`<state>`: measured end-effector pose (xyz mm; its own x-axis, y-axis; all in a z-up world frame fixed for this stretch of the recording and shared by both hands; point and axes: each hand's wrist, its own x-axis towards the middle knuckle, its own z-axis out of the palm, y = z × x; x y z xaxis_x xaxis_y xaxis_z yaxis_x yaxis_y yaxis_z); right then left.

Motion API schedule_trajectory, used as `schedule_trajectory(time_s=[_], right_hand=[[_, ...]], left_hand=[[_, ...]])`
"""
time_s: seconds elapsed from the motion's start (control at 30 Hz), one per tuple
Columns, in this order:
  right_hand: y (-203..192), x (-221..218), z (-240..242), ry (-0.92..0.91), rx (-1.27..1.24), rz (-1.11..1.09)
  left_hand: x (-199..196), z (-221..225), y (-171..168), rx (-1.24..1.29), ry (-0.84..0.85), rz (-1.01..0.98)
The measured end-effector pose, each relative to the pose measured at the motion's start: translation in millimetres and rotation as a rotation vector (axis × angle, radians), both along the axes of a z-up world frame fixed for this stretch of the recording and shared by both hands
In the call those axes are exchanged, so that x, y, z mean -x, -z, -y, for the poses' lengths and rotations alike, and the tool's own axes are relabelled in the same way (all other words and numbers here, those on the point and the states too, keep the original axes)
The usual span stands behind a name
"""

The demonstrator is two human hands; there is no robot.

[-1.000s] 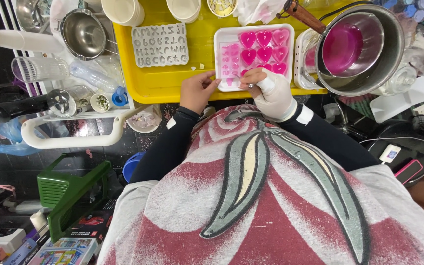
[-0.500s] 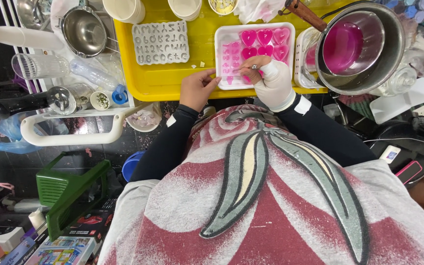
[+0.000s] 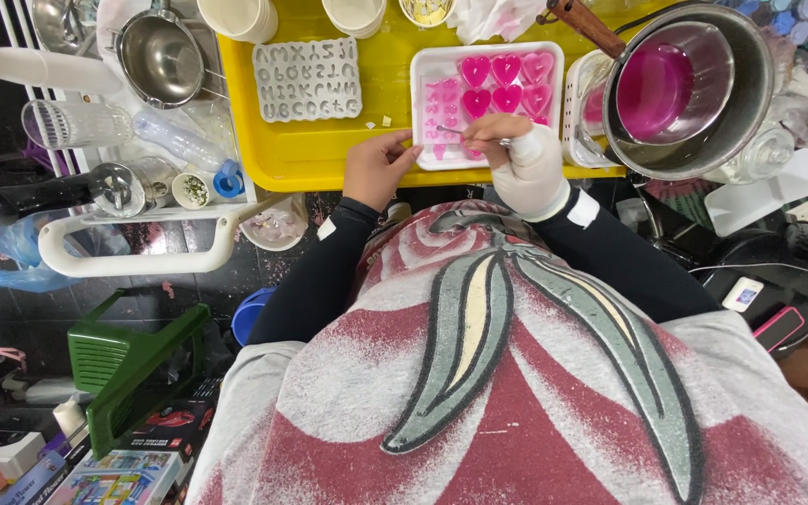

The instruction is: The recorder is preparing scented wax melts by stirring colored wax and placing wicks or decorations into heart-shaped molds.

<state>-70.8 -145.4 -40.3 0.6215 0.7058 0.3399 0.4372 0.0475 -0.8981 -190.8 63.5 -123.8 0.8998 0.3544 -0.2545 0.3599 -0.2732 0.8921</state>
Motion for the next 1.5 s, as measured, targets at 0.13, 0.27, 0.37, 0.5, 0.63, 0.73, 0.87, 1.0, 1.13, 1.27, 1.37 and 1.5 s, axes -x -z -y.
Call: schedule_trajectory(time_s=[0.13,0.27,0.37,0.5,0.63,0.73,0.87,1.0,1.13,1.27,1.37,1.5], right_hand=[[7,-3,-5,-0.052,0.034,0.018],[4,-3,-8,-0.079,0.063,0.049],[0,-5,-8,-0.090,0.077,0.109],[-3,-6,-9,-0.089,0.095,0.141],[-1,-3,-11,-0.085,0.111,0.130],[-3,-1,-14,-0.057,0.148,0.101],[-1,5,-17,-0.056,0.079,0.103],[4,11,-22,-0.001,0.027,0.083],[5,10,-28,0.005,0.016,0.092],[12,7,-31,0.041,0.016,0.085],[11,5,-33,-0.004,-0.001,0.073],[-3,6,-32,-0.117,0.014,0.040]], left_hand=[[0,1,1,-0.007,-0.006,-0.012],[1,-1,3,-0.029,0.004,-0.005],[1,0,2,-0.023,0.009,-0.005],[0,1,3,-0.033,0.007,-0.005],[0,0,6,-0.020,-0.002,0.004],[-1,0,2,-0.019,0.001,0.007],[0,0,-1,-0.018,0.004,-0.005],[0,-1,0,-0.012,0.010,-0.006],[0,0,4,0.000,0.010,0.009],[1,0,6,0.025,0.003,0.009],[1,0,6,0.010,0.005,0.008],[2,0,9,0.009,-0.003,0.011]])
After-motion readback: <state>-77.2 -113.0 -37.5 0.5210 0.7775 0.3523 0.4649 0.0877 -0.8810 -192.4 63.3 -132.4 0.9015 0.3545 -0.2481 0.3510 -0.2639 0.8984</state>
